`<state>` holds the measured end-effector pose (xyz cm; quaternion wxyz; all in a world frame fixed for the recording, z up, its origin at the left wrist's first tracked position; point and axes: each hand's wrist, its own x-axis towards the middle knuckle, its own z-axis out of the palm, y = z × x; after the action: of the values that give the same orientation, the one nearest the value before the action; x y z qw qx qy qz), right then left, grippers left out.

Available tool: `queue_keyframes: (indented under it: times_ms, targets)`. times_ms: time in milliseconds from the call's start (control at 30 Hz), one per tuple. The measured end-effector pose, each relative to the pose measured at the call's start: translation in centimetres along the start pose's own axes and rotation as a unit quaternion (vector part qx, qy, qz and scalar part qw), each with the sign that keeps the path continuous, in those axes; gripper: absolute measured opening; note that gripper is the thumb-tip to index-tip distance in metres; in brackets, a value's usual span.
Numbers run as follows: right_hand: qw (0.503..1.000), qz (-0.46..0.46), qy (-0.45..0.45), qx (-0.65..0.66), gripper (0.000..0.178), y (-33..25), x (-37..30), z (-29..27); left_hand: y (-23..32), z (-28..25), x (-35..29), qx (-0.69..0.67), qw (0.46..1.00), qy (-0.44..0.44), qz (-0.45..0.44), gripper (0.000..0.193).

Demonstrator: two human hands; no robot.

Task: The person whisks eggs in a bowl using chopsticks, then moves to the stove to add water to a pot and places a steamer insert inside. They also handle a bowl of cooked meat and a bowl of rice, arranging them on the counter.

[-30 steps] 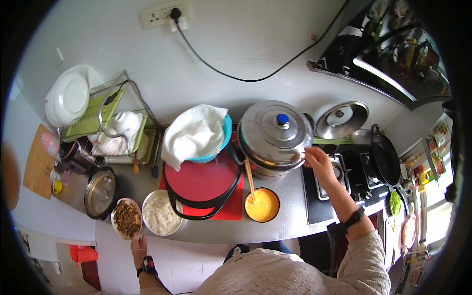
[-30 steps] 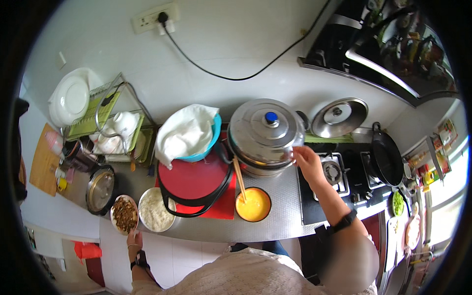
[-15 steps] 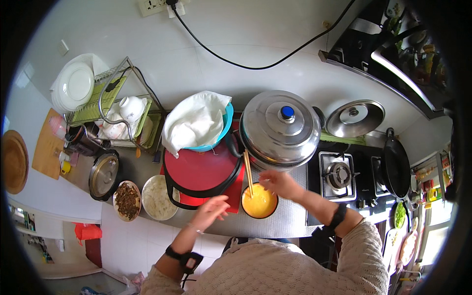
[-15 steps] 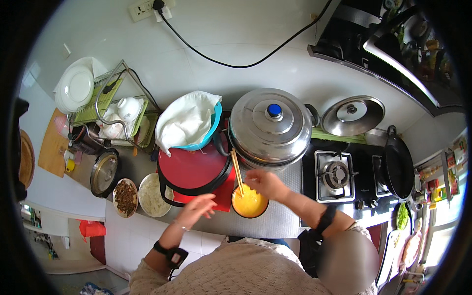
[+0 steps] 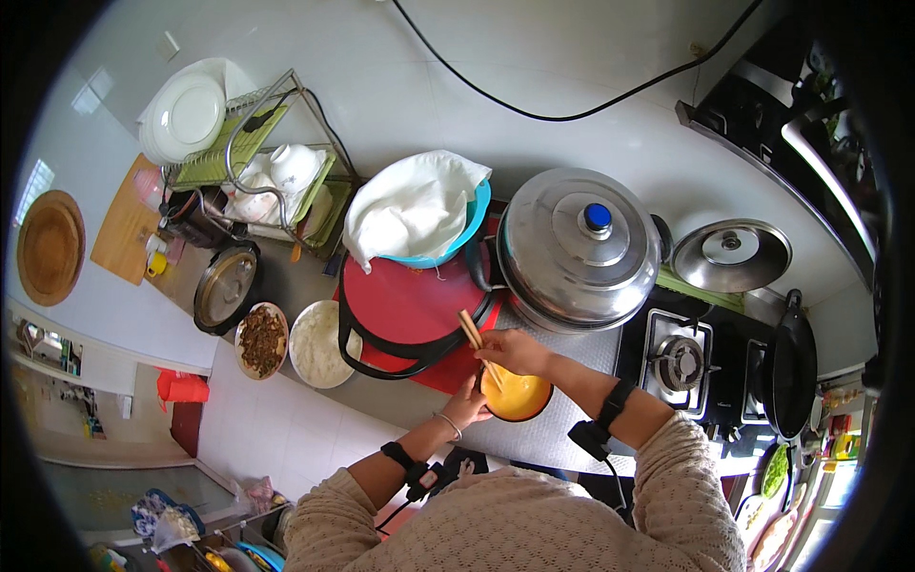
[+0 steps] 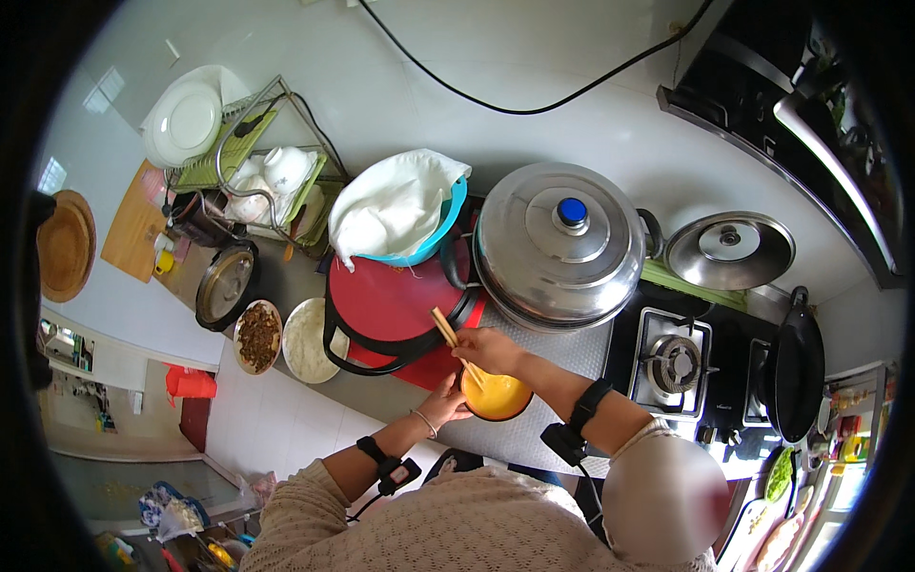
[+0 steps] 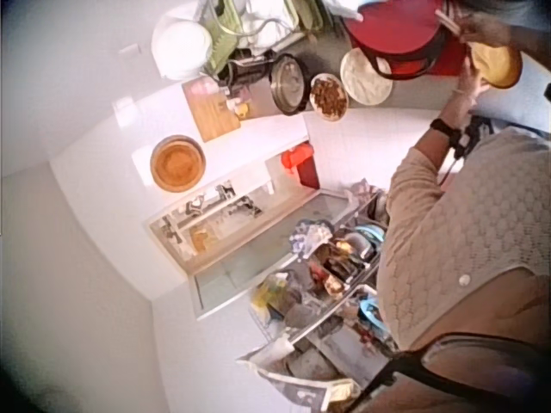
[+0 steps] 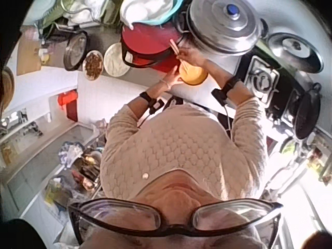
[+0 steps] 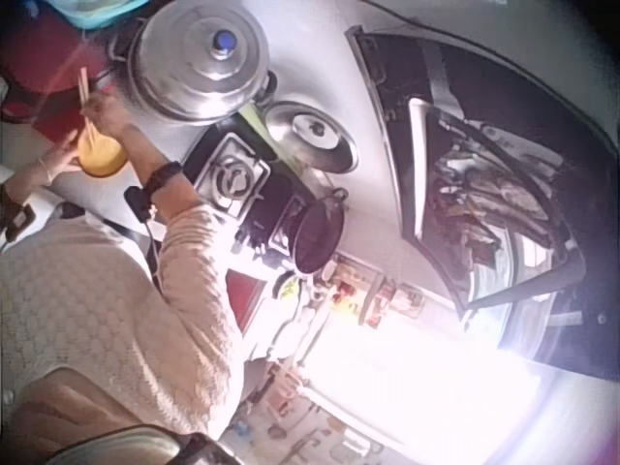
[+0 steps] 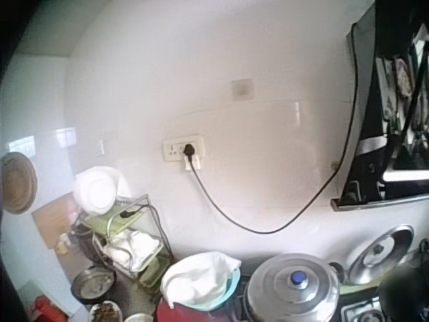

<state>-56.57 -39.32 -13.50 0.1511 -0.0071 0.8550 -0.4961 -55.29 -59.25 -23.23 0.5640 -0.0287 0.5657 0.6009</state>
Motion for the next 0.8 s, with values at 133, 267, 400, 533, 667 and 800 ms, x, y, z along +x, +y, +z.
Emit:
queue_keyframes:
  times_ms: [133,267,400,533,667,800]
  targets:
    - [0.994,0.0,-0.046,-0.099,0.029,0.5,1.5,1.4,-2.8,-0.2,-0.6,-0.002,0.999,-0.019,0.033,0.067]
    - [0.994,0.029,-0.064,-0.087,0.029,-0.3,2.1,2.2,-2.4,0.2,-2.7,0.053,0.998,0.015,0.014,0.076]
    - [0.996,0.014,-0.035,-0.077,0.031,0.2,2.0,2.8,-1.7,-1.1,-4.3,0.071,0.997,0.031,0.019,0.078]
    - [0.998,0.007,0.011,-0.063,0.035,0.9,1.2,2.6,0.6,-1.1,-6.3,0.159,0.984,0.076,0.036,0.064]
    - [0.985,-0.125,0.104,-0.062,0.029,-3.0,-3.4,-0.2,5.2,-1.2,-8.1,0.198,0.979,-0.044,0.033,0.038]
    - [0.912,-0.202,0.349,-0.075,0.019,-5.3,-9.7,-6.7,12.6,1.1,-7.1,0.13,0.965,-0.024,0.225,0.04]
